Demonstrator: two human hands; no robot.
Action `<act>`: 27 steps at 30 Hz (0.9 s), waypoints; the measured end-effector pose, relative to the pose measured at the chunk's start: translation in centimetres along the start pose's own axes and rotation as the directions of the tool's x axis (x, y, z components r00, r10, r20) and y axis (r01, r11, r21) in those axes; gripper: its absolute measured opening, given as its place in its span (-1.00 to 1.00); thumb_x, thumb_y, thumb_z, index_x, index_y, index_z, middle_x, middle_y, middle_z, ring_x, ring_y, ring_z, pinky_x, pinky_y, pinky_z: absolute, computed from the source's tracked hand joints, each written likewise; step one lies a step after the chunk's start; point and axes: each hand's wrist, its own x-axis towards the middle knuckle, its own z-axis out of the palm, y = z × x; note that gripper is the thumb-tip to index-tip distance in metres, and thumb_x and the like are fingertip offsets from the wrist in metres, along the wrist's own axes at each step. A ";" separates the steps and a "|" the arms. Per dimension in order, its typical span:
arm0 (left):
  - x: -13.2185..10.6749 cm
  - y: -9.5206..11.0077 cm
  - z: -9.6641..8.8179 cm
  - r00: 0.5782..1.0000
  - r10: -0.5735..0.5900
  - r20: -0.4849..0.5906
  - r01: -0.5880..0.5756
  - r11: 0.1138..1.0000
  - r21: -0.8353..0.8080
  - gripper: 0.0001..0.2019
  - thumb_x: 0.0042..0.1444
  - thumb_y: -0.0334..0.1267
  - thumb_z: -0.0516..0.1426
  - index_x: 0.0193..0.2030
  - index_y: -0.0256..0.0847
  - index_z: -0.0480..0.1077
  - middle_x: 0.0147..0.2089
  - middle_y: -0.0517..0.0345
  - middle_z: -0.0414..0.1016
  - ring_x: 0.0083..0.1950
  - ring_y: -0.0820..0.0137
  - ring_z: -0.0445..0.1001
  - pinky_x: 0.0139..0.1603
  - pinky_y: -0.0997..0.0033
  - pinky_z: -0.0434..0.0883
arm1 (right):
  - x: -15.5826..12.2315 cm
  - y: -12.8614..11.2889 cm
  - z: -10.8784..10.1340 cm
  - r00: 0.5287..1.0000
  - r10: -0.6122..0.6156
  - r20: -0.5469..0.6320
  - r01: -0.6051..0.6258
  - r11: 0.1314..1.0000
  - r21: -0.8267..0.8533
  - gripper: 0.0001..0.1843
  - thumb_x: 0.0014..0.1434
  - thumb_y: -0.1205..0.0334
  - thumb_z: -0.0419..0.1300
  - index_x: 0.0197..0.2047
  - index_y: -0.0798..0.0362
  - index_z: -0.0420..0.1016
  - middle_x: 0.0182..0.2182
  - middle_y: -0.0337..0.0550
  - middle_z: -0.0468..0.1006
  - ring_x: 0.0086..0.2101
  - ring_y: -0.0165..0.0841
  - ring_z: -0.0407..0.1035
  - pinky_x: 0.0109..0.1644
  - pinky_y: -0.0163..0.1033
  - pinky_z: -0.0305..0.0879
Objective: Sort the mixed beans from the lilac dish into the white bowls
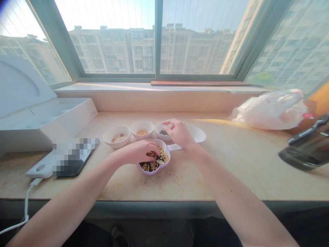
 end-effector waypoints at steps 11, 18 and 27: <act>0.1 0.4 -0.2 1.000 -0.019 -0.023 0.019 0.999 0.029 -0.80 0.23 -0.42 0.16 -0.42 -0.20 0.48 -0.27 0.16 0.53 -0.27 0.39 0.49 -0.19 0.39 0.38 | -0.1 -0.5 -0.1 1.000 -0.011 0.013 0.011 1.000 0.001 -0.80 0.20 0.22 0.30 -0.12 0.04 0.69 -0.17 -0.04 0.70 -0.33 -0.27 0.46 -0.12 -0.11 0.43; -0.8 0.4 -1.6 0.977 -0.136 -0.166 0.146 0.988 0.049 -0.85 0.28 -0.37 0.14 -0.30 -0.18 0.52 -0.24 0.17 0.59 -0.24 0.40 0.52 -0.20 0.42 0.38 | -0.3 -0.7 -0.2 0.998 -0.051 0.046 0.051 0.999 -0.007 -0.78 0.25 0.20 0.27 -0.10 0.04 0.69 -0.16 -0.04 0.71 -0.34 -0.27 0.47 -0.14 -0.11 0.43; -3.7 -3.1 -5.6 0.658 -0.619 -0.429 0.731 0.662 0.166 -0.76 0.22 -0.34 0.05 -0.16 -0.19 0.56 -0.13 -0.03 0.66 -0.11 0.21 0.58 -0.16 0.32 0.44 | -2.5 -3.1 0.1 0.747 -0.269 0.608 0.317 0.948 0.029 -0.56 0.18 -0.02 0.37 0.08 -0.02 0.67 -0.08 -0.08 0.70 -0.13 -0.20 0.54 0.00 -0.13 0.39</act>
